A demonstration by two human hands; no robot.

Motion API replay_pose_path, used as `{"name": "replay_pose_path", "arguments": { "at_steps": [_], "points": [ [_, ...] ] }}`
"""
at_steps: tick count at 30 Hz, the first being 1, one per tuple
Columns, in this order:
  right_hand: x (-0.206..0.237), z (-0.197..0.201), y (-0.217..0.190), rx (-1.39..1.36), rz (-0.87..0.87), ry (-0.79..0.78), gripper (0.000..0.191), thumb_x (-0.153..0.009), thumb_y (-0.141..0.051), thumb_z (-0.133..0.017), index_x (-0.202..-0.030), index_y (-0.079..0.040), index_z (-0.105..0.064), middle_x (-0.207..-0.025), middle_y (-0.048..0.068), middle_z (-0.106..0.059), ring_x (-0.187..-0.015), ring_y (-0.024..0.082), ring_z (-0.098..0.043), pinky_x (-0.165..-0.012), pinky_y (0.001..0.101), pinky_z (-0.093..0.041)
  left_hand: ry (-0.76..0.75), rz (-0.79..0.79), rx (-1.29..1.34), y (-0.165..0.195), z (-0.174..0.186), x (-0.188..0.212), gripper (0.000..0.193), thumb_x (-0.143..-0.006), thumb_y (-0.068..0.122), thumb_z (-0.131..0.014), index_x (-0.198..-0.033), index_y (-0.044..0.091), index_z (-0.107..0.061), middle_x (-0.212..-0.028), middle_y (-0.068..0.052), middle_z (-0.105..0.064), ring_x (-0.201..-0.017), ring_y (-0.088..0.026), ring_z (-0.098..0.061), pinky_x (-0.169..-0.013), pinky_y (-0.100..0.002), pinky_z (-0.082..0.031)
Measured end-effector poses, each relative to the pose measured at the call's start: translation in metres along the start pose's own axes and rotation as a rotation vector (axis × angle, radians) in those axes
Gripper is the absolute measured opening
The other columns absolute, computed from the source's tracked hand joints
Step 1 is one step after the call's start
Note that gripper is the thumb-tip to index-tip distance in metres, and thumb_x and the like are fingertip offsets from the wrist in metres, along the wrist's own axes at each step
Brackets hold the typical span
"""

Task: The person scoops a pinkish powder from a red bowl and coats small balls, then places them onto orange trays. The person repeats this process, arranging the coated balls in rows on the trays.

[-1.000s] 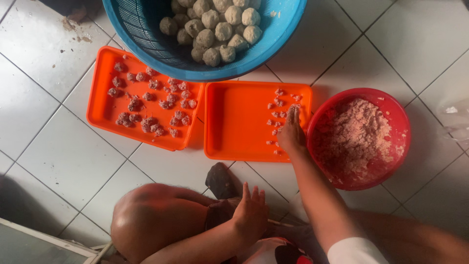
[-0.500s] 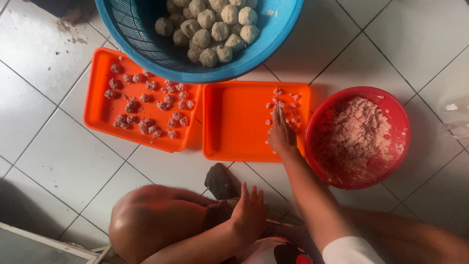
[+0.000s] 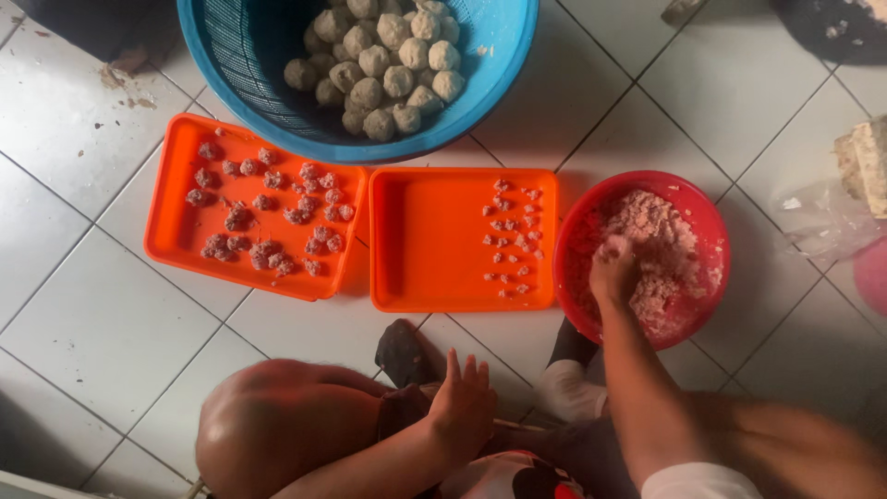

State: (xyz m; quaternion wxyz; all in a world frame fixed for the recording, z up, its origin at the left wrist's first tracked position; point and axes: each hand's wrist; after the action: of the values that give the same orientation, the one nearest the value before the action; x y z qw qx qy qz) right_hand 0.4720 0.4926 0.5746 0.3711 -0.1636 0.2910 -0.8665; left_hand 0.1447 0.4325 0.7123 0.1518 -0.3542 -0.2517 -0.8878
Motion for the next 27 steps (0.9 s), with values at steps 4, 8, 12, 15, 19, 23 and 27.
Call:
{"name": "replay_pose_path", "arguments": {
  "at_steps": [4,8,12,15,19,23,27],
  "points": [
    [0.041,0.015,0.008,0.135,0.019,0.138,0.026,-0.096,-0.002,-0.068,-0.122,-0.001,-0.067,-0.118,0.022,-0.069,-0.110,0.040,-0.063,-0.095,0.0454,-0.049,0.025,-0.003,0.017,0.025,-0.022,0.014,0.064,-0.101,0.043,-0.055,-0.149,0.001,-0.048,-0.165,-0.027,-0.025,-0.153,-0.046,-0.019,-0.116,-0.074,-0.006],
    [0.056,-0.011,-0.043,-0.156,0.303,0.111,0.022,-0.100,-0.002,-0.064,-0.122,-0.003,-0.067,-0.115,0.017,-0.069,-0.104,0.032,-0.068,-0.091,0.0392,-0.054,0.042,0.019,0.073,0.051,-0.032,0.016,0.058,-0.101,0.040,-0.052,-0.148,0.006,-0.051,-0.166,-0.024,-0.026,-0.154,-0.044,-0.020,-0.118,-0.074,-0.006],
    [0.034,-0.034,-0.100,-0.063,0.340,-0.143,0.026,-0.094,-0.007,-0.071,-0.119,-0.005,-0.069,-0.109,0.017,-0.070,-0.097,0.031,-0.069,-0.087,0.0399,-0.055,0.051,0.003,0.070,0.053,-0.015,0.016,0.056,-0.103,0.039,-0.048,-0.147,0.006,-0.053,-0.167,-0.024,-0.026,-0.154,-0.045,-0.021,-0.117,-0.075,-0.007],
    [0.000,-0.055,-0.128,0.123,0.322,-0.227,0.032,-0.090,-0.013,-0.074,-0.121,-0.006,-0.070,-0.112,0.019,-0.069,-0.104,0.036,-0.065,-0.092,0.0438,-0.053,0.053,0.011,0.029,0.038,0.006,0.013,0.057,-0.102,0.037,-0.047,-0.149,0.004,-0.050,-0.166,-0.025,-0.025,-0.153,-0.047,-0.021,-0.114,-0.077,-0.007],
    [-0.055,-0.096,-0.150,0.298,0.387,-0.215,0.039,-0.091,-0.020,-0.075,-0.125,-0.004,-0.068,-0.125,0.020,-0.065,-0.119,0.040,-0.056,-0.100,0.0492,-0.048,0.022,0.029,0.071,0.008,0.027,-0.002,0.060,-0.102,0.040,-0.046,-0.150,0.004,-0.050,-0.167,-0.025,-0.026,-0.154,-0.047,-0.020,-0.115,-0.077,-0.005],
    [-0.094,-0.137,-0.171,0.300,0.317,-0.260,0.041,-0.092,-0.021,-0.074,-0.132,-0.011,-0.068,-0.130,0.017,-0.061,-0.124,0.039,-0.053,-0.100,0.0501,-0.048,0.040,0.034,0.102,-0.028,0.042,-0.024,0.065,-0.103,0.047,-0.043,-0.150,0.002,-0.051,-0.167,-0.026,-0.027,-0.154,-0.048,-0.020,-0.115,-0.079,-0.005],
    [-0.120,-0.168,-0.191,0.366,0.324,-0.222,0.035,-0.089,-0.017,-0.075,-0.123,-0.012,-0.070,-0.131,0.016,-0.059,-0.125,0.040,-0.053,-0.096,0.0487,-0.050,0.004,-0.025,0.091,-0.066,0.059,-0.046,0.073,-0.102,0.052,-0.042,-0.153,0.000,-0.044,-0.165,-0.028,-0.024,-0.152,-0.050,-0.018,-0.112,-0.079,-0.005]
  ]
}}
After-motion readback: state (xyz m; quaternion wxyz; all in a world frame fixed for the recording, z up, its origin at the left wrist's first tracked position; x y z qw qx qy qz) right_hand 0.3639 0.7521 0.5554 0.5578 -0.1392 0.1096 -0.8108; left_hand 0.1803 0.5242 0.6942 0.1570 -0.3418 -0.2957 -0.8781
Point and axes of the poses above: each hand's wrist, its own x-axis away from the middle knuckle, its own z-axis out of the back of the hand, y = z × x
